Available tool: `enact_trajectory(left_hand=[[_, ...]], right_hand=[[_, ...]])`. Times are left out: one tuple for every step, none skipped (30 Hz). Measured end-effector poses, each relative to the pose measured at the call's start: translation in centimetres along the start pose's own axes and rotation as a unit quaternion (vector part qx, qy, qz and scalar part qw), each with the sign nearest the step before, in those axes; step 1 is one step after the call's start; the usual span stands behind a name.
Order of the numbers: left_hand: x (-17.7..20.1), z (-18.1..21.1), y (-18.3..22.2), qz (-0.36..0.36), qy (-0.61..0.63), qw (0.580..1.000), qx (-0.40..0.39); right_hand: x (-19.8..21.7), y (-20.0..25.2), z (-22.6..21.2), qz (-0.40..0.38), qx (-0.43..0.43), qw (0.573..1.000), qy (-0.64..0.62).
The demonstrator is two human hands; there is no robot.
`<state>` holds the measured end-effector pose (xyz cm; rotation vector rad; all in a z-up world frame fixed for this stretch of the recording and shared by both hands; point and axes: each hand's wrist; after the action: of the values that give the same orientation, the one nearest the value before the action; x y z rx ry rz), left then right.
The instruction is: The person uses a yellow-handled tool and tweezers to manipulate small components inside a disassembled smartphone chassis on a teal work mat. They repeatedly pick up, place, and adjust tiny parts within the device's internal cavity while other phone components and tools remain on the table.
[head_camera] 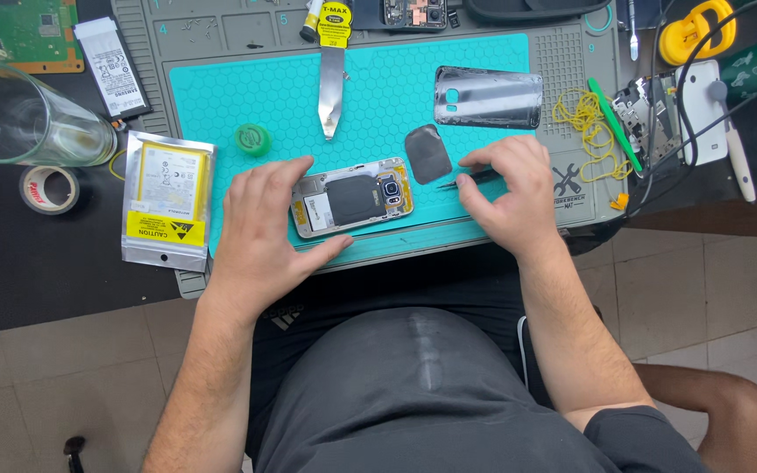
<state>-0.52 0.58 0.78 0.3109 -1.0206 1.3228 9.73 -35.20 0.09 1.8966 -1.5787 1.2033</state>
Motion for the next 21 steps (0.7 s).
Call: enact_trajectory(left_hand=[[0.0, 0.0, 0.0, 0.001, -0.001, 1.000, -0.002], [0.0, 0.0, 0.0, 0.003, -0.003, 1.000, 0.001], [-0.1, 0.1, 0.0, 0.005, -0.004, 1.000, 0.003], [-0.1, 0.1, -0.1, 0.006, -0.005, 1.000, 0.001], [0.0, 0.2, -0.2, 0.007, -0.004, 1.000, 0.005], [0.0, 0.2, -0.3, 0.009, -0.003, 1.000, 0.009], [0.0, 0.3, -0.3, 0.010, -0.004, 1.000, 0.007], [0.0, 0.4, -0.4, 0.006, -0.010, 1.000, 0.011], [0.0, 0.5, -0.5, 0.001, -0.017, 1.000, 0.015], [-0.1, 0.4, -0.5, 0.002, -0.017, 1.000, 0.014], [-0.2, 0.4, -0.4, 0.002, -0.022, 1.000, 0.012], [-0.2, 0.3, -0.4, 0.002, -0.027, 1.000, 0.011], [-0.5, 0.1, -0.3, 0.003, -0.028, 1.000, 0.010], [-0.8, -0.1, -0.1, 0.019, -0.020, 1.000, 0.006], [-1.0, -0.3, 0.0, 0.035, -0.012, 0.999, 0.002], [-1.0, -0.2, -0.1, 0.035, -0.012, 0.999, 0.001], [-1.0, -0.1, -0.1, 0.036, -0.015, 0.999, 0.000], [-1.0, -0.1, -0.3, 0.038, -0.018, 0.999, -0.001], [-1.0, -0.1, -0.2, 0.042, -0.019, 0.999, -0.002], [-1.0, -0.2, -0.2, 0.043, -0.021, 0.999, -0.005], [-0.9, -0.2, -0.2, 0.045, -0.023, 0.999, -0.008]], right_hand=[[0.0, -0.1, 0.0, 0.002, 0.001, 1.000, 0.000], [0.0, -0.1, 0.0, 0.001, 0.003, 1.000, 0.000], [0.0, -0.1, 0.0, 0.000, 0.004, 1.000, 0.000], [0.0, -0.1, 0.0, 0.002, 0.005, 1.000, 0.001], [0.0, -0.1, 0.0, 0.004, 0.006, 1.000, 0.001], [-0.1, -0.1, 0.1, 0.006, 0.007, 1.000, 0.000], [-0.1, 0.0, 0.0, 0.008, 0.008, 1.000, 0.001], [-0.1, 0.0, 0.0, 0.008, 0.006, 1.000, 0.001], [-0.1, 0.0, 0.0, 0.009, 0.003, 1.000, 0.001], [-0.1, 0.0, -0.1, 0.010, 0.004, 1.000, 0.001], [-0.1, 0.0, -0.1, 0.013, 0.010, 1.000, -0.001], [-0.1, -0.1, -0.2, 0.015, 0.017, 1.000, -0.003], [-0.4, 0.0, 0.3, 0.017, 0.018, 1.000, -0.003], [-0.7, 0.1, 0.8, 0.023, 0.005, 0.999, -0.024], [-1.0, 0.2, 1.4, 0.030, -0.009, 0.998, -0.046], [-0.9, 0.1, 1.2, 0.030, -0.008, 0.998, -0.046], [-0.9, 0.0, 1.1, 0.037, -0.012, 0.997, -0.060], [-0.8, -0.3, 0.9, 0.045, -0.013, 0.996, -0.075], [-0.7, -0.6, 0.6, 0.047, -0.010, 0.996, -0.074], [-0.8, -1.2, 0.2, 0.049, 0.019, 0.995, -0.080], [-0.8, -1.8, -0.2, 0.051, 0.048, 0.994, -0.086]])
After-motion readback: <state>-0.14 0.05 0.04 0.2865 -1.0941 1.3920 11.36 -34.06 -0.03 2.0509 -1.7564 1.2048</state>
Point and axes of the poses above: each hand's wrist, its own y-axis away from the middle knuckle, its own x-axis out of the back of the hand, z = x × y, and after that the axes turned 11 degrees about -x, right-handed
